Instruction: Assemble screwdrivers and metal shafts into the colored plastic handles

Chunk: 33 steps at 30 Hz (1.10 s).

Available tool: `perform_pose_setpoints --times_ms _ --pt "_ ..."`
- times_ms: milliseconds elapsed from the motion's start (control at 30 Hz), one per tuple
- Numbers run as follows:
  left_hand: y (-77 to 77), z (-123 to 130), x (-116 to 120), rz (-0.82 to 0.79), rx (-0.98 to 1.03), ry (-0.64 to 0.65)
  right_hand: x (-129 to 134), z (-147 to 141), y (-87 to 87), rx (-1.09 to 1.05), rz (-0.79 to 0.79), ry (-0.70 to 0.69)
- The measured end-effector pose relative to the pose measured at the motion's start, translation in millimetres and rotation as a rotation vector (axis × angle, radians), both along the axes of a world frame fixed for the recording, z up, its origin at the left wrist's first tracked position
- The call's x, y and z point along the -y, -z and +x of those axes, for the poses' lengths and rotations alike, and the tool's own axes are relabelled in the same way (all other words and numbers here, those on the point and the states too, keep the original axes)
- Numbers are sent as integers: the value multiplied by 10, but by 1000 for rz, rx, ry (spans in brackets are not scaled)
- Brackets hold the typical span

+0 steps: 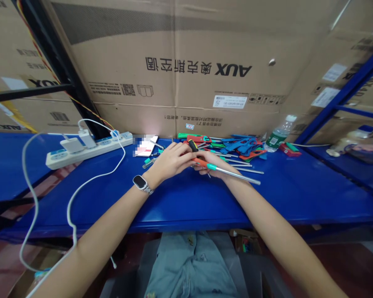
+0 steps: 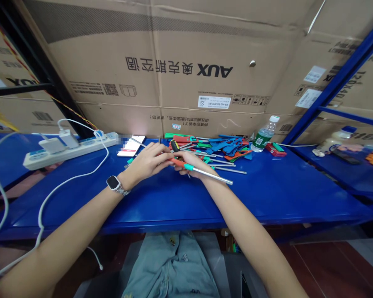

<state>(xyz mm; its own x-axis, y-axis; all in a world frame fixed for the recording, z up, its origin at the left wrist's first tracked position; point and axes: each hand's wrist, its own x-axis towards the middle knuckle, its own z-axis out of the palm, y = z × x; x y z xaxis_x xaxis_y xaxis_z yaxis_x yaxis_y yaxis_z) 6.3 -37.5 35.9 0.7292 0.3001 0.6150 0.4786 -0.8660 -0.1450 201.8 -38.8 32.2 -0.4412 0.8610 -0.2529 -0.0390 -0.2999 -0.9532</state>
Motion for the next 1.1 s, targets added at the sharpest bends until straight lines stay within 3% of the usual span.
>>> perform_pose_setpoints --times_ms 100,233,333,567,667,867,1100 --pt "-23 -80 -22 -46 117 -34 -1 99 59 299 334 58" --pt "-40 -146 -40 -120 173 -167 4 174 122 699 732 -53" --pt "-31 -142 -52 -156 118 -253 41 145 119 896 798 -75" --pt "0 -102 -52 -191 11 -327 114 90 78 1086 809 -38" --pt "19 -101 -53 -198 -11 -348 71 105 90 975 785 20" --pt "42 -76 -49 -261 28 -337 -47 29 132 259 577 238" --pt "48 25 56 -513 154 -148 -3 -200 205 164 677 439"
